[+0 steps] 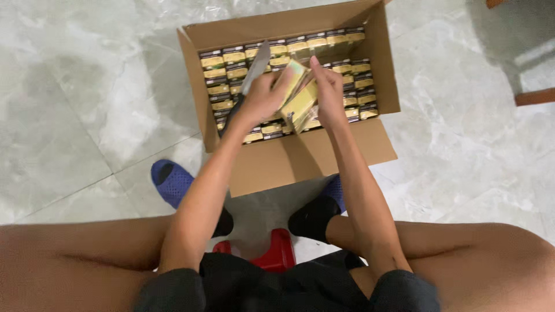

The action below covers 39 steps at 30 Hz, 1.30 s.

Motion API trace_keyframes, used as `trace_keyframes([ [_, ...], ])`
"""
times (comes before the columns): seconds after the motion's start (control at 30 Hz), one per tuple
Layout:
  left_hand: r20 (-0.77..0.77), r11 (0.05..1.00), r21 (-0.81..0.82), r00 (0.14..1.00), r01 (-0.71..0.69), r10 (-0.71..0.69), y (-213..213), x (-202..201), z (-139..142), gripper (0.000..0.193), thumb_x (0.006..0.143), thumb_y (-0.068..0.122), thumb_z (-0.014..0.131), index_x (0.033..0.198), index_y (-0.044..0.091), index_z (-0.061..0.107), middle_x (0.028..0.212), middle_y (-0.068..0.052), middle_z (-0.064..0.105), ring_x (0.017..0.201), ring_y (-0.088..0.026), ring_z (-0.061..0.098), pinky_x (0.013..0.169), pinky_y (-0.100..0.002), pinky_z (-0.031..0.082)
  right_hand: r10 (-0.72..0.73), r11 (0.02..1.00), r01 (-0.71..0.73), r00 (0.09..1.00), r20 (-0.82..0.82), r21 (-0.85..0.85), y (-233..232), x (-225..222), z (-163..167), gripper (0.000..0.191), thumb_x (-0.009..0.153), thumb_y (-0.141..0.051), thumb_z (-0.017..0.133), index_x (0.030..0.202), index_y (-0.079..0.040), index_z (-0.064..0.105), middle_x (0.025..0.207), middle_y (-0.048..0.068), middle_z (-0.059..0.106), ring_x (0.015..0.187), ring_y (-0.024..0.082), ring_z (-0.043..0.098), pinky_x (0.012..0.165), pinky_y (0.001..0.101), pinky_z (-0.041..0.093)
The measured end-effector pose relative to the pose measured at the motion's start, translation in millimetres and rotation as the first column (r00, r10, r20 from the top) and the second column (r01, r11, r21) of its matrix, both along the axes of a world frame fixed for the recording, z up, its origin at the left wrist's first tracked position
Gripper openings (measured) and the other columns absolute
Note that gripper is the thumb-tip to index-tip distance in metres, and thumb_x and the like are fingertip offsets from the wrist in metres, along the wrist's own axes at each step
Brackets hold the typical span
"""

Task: The person sits on a red stool and uses a box cutter to open plastic-wrapped bundles of small yellow boxes inside a larger cardboard box. They cut the plastic, remove the bundles, and place them back into the box.

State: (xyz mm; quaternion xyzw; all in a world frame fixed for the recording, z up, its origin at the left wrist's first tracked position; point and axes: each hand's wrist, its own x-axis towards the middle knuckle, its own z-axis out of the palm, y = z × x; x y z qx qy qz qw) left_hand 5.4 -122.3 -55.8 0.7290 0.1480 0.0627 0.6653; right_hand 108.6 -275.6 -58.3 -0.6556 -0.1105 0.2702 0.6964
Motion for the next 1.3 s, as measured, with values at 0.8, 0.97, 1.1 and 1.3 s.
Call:
trace_keyframes([
  [0.8, -0.099, 0.772, -0.624, 0.992, -0.12, 0.074, 6.3, 11.6, -20.2, 0.054, 0.1, 0.05, 0.063, 0.119, 0.0, 0.069, 0.109, -0.012, 0.074, 0.095, -0.018, 0.071, 0.083, -0.032, 0.058, 0.24, 0.962, -0.236, 0.971, -0.013, 0.135, -16.2, -5.7, 0.2, 0.018, 0.09, 0.002, 0.076, 0.08, -0.006, 0.064, 0.087, 0.006, 0.072, 0.077, 0.012, 0.069, 0.071, 0.0268, 0.055],
  [0.97, -0.022, 0.538, -0.825, 0.96, -0.174, 0.278, 20.9, 9.8, -13.3, 0.061, 0.097, 0.053, 0.053, 0.133, 0.004, 0.058, 0.116, -0.011, 0.072, 0.096, -0.019, 0.075, 0.078, -0.042, 0.062, 0.312, 0.926, -0.296, 0.95, -0.032, 0.235, -30.2, -3.3, 9.5, 0.023, 0.091, 0.002, 0.077, 0.078, -0.008, 0.06, 0.087, 0.004, 0.072, 0.091, 0.015, 0.073, 0.087, 0.0305, 0.057],
  [1.1, 0.018, 0.713, -0.699, 0.996, -0.054, 0.093, 32.1, 3.1, -2.1, 0.085, 0.09, 0.075, 0.042, 0.13, 0.002, 0.06, 0.105, -0.014, 0.072, 0.084, -0.019, 0.073, 0.053, -0.036, 0.058, 0.252, 0.965, -0.254, 0.967, 0.046, 0.067, -29.5, -8.2, 15.0, 0.024, 0.093, 0.001, 0.078, 0.078, -0.008, 0.06, 0.088, 0.004, 0.071, 0.087, 0.013, 0.069, 0.082, 0.0284, 0.052],
  [1.3, -0.075, 0.842, -0.526, 0.993, -0.121, 0.096, 19.3, -12.7, 1.8, 0.079, 0.083, 0.051, 0.075, 0.133, 0.001, 0.04, 0.114, -0.017, 0.065, 0.1, -0.026, 0.075, 0.073, -0.045, 0.072, 0.316, 0.949, -0.313, 0.946, 0.078, -0.043, -29.3, -10.7, 6.3, 0.014, 0.094, -0.009, 0.076, 0.082, -0.007, 0.07, 0.083, 0.005, 0.074, 0.078, 0.011, 0.068, 0.077, 0.0271, 0.053],
])
